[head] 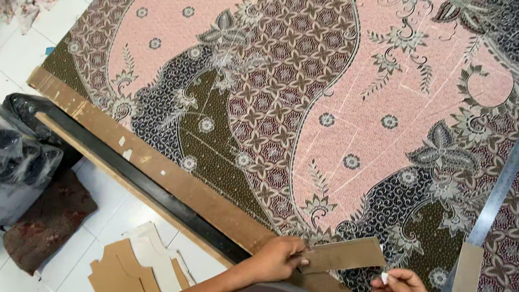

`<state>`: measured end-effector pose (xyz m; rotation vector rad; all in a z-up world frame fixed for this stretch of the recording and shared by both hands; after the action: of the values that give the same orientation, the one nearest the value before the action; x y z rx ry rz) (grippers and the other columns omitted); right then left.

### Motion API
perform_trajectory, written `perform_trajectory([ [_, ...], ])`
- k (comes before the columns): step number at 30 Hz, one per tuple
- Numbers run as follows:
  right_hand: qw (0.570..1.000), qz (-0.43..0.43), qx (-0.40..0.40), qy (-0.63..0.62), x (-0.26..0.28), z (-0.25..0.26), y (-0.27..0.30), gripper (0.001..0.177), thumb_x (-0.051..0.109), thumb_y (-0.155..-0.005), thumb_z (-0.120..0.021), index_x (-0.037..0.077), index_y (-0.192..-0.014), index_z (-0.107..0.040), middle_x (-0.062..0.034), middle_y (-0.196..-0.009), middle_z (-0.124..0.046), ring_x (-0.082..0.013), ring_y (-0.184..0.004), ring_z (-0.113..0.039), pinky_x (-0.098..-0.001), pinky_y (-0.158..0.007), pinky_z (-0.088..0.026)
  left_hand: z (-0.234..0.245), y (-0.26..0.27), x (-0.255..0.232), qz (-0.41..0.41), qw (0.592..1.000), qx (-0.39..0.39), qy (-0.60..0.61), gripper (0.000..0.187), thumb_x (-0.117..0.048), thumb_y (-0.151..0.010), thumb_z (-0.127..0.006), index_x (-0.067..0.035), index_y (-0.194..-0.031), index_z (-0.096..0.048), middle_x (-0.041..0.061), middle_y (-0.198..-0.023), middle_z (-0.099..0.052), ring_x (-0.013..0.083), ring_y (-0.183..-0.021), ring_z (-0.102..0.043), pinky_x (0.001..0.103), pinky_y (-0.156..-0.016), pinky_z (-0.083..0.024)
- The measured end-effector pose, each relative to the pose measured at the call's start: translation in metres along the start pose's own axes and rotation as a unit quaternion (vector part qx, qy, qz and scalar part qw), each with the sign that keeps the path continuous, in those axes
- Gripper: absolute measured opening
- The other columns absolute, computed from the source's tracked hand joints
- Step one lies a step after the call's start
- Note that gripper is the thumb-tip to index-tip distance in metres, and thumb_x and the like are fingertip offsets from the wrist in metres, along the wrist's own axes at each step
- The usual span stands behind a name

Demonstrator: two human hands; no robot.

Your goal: The person places rectangular cardboard templates on a large patterned fabric spread on a table and uses a white marking tool to trace around the templates. The person repeatedly repositions the templates and marks the fabric in a workshop setting.

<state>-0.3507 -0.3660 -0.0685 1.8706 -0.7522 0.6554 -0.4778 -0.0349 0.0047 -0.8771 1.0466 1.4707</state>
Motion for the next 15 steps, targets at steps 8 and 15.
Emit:
perform_trajectory([
  [8,0.999,0.022,0.024,-0.028,-0.026,-0.001,0.043,0.013,0.001,-0.100,-0.056,-0.002,-0.109,-0.065,-0.0156,-0.093,-0.070,-0.0256,-0.082,-0.070,-0.0383,-0.067,-0.057,-0.003,0.036,-0.015,-0.007,1.000,-0.007,-0.005,0.014,-0.006,-0.089,-0.072,0.000,-0.098,-0.063,0.019,-0.092,-0.066,0.0383,-0.087,-0.066,0.045,-0.076,-0.052],
  [15,1.000,0.003,0.003,-0.005,-0.046,-0.011,0.076,0.015,0.001,-0.098,-0.058,-0.003,-0.109,-0.068,-0.0141,-0.093,-0.070,-0.0224,-0.081,-0.069,-0.0358,-0.067,-0.057,-0.010,0.064,-0.015,0.014,1.000,-0.007,0.003,0.009,-0.004,-0.089,-0.070,0.001,-0.095,-0.065,0.018,-0.096,-0.071,0.0345,-0.086,-0.070,0.042,-0.075,-0.055],
])
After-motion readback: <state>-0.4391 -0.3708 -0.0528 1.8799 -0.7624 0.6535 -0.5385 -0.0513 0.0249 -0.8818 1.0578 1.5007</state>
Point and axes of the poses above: each hand's wrist, its own y-axis away from the middle knuckle, its own z-axis out of the back of the hand, x = y × z, the point moved 2 cm from there along -y, towards the middle knuckle
